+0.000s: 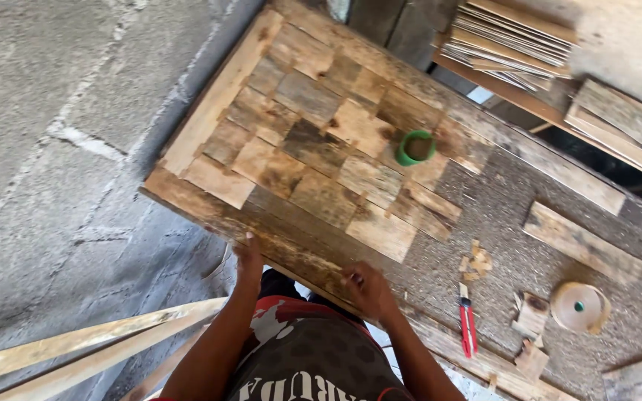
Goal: Assembling and gluing small wooden tiles onto a wooden board to create a textured surface.
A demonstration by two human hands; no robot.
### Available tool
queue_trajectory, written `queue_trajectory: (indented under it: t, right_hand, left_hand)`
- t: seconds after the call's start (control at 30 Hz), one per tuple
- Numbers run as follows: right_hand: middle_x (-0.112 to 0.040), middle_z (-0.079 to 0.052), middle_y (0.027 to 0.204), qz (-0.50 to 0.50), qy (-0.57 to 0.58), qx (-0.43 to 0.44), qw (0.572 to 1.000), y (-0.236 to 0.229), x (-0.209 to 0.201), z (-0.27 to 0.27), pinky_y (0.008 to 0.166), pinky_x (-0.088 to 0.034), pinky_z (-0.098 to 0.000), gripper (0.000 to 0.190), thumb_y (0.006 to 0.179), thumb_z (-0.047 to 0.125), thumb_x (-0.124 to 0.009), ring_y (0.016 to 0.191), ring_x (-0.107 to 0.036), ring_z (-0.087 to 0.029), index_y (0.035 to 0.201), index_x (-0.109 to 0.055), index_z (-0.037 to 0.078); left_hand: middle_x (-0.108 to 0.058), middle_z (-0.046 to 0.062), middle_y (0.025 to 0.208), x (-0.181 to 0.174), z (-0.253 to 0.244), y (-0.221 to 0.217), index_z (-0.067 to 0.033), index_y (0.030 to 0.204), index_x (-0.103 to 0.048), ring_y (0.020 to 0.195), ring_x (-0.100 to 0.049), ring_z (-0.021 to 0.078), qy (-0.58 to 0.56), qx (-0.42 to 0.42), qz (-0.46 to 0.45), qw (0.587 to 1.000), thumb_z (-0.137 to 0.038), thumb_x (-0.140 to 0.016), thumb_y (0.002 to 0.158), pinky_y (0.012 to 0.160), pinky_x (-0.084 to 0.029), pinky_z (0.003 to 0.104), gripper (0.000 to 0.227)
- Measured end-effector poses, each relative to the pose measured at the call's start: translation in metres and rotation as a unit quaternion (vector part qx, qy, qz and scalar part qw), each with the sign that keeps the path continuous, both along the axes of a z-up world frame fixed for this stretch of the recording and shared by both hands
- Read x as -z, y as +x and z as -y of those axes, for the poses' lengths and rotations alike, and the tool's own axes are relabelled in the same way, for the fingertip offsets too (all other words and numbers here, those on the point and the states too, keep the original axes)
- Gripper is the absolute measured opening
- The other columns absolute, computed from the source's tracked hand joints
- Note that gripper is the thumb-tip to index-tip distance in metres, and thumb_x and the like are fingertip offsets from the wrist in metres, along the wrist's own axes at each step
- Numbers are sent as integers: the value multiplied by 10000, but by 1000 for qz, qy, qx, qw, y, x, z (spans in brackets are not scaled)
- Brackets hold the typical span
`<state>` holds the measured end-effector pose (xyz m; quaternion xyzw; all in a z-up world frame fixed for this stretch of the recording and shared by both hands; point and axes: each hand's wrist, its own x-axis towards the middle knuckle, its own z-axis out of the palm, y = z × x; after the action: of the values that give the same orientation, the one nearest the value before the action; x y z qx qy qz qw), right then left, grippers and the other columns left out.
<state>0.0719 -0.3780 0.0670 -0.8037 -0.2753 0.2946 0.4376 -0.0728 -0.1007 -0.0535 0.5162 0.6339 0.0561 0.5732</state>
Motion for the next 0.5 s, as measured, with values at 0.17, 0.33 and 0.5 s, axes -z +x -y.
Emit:
queue_trajectory:
  t: [0.17, 0.33, 0.5]
  right_hand:
    - [-714, -91, 924, -119, -19, -27, 992, -32, -1, 66, 728, -553, -327, 175, 914, 161, -738, 825, -671, -179, 1035, -699, 41]
    - [-723, -68, 1001, -199, 14, -21, 980, -53, 14, 111, 803, -565, -312, 235, 899, 180, -747, 932, -683, -165, 1078, -710, 32]
    - [-754, -26, 1154, -223, -38, -30, 974, -71, 22, 146, 836, -569, -307, 366, 934, 278, -708, 999, -702, -141, 1250, -718, 94]
  left_hand:
    - [-164, 257, 1702, 26, 24, -6, 75, 1607, 23, 1580, -202, 346, -2, 45, 17, 999, -865, -394, 881, 1244, -217, 379, 1258]
    - [-108, 314, 1688, 31, 47, -20, 100, 1597, 97, 1564, -204, 402, 24, 105, 0, 994, -839, -461, 961, 1222, -270, 412, 1264]
    - [-291, 163, 1611, 98, 47, -56, -47, 1630, -16, 1212, -596, 336, -10, 85, 140, 987, -743, -415, 916, 926, -524, 422, 1074]
